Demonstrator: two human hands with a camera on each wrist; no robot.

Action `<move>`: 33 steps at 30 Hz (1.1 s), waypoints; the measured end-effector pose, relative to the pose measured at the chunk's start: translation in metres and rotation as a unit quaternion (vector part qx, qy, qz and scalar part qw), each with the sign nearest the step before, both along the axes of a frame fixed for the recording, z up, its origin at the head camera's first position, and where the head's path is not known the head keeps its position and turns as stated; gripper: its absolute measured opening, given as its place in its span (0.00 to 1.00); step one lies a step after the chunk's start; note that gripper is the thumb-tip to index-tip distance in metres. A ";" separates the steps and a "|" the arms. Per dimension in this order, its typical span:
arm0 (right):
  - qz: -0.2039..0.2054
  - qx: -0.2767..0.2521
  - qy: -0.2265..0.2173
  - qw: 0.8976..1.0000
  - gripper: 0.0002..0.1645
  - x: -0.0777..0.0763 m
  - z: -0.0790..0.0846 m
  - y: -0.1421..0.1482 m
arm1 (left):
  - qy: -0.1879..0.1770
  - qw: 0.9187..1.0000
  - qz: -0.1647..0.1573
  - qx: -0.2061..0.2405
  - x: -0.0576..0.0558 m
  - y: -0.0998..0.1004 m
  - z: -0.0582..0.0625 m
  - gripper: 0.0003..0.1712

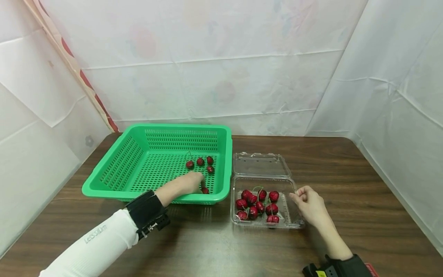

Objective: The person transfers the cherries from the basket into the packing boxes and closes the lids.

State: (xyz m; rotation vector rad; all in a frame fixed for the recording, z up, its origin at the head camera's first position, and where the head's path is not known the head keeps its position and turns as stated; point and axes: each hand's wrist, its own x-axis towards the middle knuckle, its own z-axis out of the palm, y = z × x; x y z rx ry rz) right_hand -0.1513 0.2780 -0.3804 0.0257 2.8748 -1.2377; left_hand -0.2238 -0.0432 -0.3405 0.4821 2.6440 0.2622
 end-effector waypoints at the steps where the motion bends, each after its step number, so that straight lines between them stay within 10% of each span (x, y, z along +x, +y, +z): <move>1: 0.000 0.000 0.000 1.000 0.18 0.000 0.000 0.000 | 0.007 1.000 -0.004 0.004 0.000 -0.001 0.000 0.09; 33: 0.000 -0.010 0.007 1.000 0.18 0.001 0.000 -0.001 | 0.173 0.972 0.064 0.143 0.012 -0.006 0.006 0.28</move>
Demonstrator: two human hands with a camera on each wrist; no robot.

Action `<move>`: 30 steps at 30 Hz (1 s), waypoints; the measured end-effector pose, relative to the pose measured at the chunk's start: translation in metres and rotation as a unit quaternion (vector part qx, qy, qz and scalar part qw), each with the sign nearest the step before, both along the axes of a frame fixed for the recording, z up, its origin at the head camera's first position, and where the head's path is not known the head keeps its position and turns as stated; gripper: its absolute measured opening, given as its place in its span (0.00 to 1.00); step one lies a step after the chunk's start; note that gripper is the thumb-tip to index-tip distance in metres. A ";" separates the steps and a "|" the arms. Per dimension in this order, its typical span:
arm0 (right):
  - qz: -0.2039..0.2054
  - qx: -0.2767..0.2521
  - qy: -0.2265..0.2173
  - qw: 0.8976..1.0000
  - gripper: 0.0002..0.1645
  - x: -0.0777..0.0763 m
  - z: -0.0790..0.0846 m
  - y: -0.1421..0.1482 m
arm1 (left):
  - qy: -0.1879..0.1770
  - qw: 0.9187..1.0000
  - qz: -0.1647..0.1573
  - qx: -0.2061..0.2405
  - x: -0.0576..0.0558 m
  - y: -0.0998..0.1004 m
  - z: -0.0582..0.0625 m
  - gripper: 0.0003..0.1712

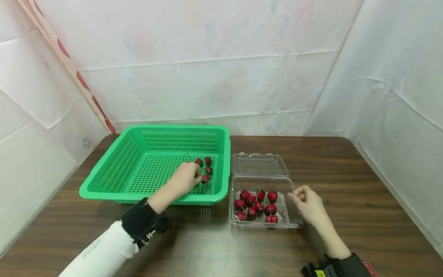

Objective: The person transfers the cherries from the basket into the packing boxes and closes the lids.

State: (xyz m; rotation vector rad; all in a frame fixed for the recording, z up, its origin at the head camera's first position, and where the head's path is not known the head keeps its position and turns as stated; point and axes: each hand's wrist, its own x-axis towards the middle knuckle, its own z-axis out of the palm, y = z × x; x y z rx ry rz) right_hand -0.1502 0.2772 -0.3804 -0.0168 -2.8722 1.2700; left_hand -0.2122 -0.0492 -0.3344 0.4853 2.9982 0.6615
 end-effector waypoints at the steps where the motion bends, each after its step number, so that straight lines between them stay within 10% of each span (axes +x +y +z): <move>1: 0.000 0.000 0.000 1.000 0.18 0.000 0.000 0.000 | 0.008 1.000 0.002 0.004 0.001 0.000 0.000 0.28; 30: -0.003 0.000 0.005 1.000 0.17 0.000 0.001 -0.001 | 0.183 0.975 -0.003 0.123 0.034 0.008 0.023 0.04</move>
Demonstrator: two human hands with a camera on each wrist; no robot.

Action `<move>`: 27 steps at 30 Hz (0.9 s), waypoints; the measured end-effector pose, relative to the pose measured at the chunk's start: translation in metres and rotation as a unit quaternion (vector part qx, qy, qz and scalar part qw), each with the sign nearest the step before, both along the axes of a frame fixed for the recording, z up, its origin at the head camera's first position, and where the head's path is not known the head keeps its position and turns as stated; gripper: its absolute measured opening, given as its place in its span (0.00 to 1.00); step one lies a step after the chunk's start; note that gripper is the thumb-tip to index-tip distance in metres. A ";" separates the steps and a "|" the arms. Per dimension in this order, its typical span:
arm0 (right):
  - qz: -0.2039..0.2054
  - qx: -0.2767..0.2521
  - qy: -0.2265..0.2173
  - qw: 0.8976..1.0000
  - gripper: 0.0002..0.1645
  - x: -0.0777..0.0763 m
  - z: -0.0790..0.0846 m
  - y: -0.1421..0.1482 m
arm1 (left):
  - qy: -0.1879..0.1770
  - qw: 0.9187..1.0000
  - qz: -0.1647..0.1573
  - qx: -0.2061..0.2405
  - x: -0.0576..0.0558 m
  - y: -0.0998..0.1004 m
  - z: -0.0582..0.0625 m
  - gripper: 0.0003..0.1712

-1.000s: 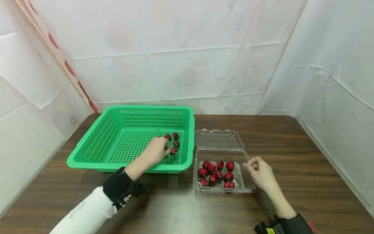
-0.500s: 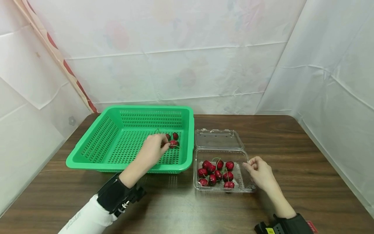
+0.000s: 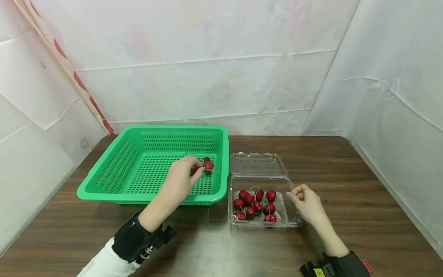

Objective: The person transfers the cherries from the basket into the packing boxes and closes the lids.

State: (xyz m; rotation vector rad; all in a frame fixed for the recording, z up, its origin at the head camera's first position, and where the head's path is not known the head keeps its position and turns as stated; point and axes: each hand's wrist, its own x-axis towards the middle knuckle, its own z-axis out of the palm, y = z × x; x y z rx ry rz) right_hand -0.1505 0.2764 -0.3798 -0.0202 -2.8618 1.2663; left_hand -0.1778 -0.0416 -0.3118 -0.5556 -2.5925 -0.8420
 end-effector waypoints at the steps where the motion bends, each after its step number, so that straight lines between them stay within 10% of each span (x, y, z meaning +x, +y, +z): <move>1: -0.001 0.000 0.000 1.000 0.17 0.000 0.000 0.000 | 0.003 1.000 -0.003 0.004 0.002 0.001 0.001 0.04; 27: 0.000 0.002 -0.008 1.000 0.18 0.000 0.000 0.001 | 0.048 0.994 -0.095 -0.002 0.023 0.057 -0.002 0.04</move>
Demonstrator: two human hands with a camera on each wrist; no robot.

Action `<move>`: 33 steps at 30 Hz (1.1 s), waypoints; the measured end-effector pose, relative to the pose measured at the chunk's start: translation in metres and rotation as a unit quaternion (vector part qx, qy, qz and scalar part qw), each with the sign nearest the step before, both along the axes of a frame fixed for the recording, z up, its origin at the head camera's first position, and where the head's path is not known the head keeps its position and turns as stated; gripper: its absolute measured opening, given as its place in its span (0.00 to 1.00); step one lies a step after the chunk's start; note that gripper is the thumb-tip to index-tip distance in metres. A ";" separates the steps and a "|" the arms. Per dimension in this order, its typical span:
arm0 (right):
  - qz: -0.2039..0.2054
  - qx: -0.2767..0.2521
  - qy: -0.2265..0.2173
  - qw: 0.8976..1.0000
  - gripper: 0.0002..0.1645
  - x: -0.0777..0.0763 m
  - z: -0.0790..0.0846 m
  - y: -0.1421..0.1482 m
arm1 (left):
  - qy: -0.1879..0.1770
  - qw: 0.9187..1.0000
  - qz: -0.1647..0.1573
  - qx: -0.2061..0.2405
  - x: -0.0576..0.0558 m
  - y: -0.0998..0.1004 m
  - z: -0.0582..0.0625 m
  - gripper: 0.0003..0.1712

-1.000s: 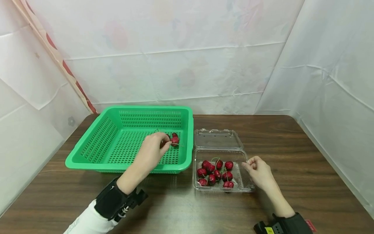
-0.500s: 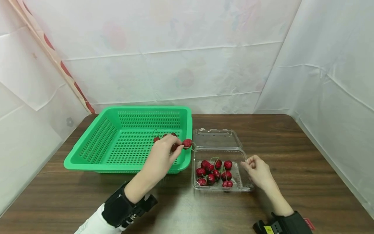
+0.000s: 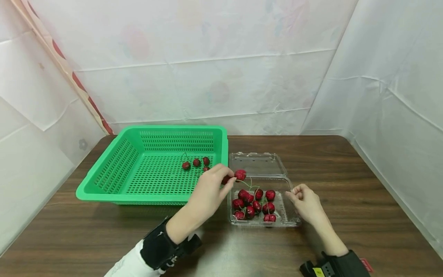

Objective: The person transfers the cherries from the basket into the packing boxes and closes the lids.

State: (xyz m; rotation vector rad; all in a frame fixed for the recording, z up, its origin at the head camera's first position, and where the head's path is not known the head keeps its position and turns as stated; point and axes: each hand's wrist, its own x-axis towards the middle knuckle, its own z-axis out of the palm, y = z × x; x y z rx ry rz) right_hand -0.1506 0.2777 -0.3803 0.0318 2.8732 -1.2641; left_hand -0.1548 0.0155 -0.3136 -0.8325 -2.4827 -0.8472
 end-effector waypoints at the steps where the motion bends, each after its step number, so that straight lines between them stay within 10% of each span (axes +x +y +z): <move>1: 0.000 0.000 0.000 1.000 0.18 0.000 0.000 0.000 | 0.003 1.000 -0.002 -0.006 0.000 0.003 -0.001 0.04; 33: -0.007 0.005 0.010 1.000 0.17 -0.001 0.000 -0.001 | 0.051 0.974 -0.037 -0.219 -0.013 0.067 -0.025 0.08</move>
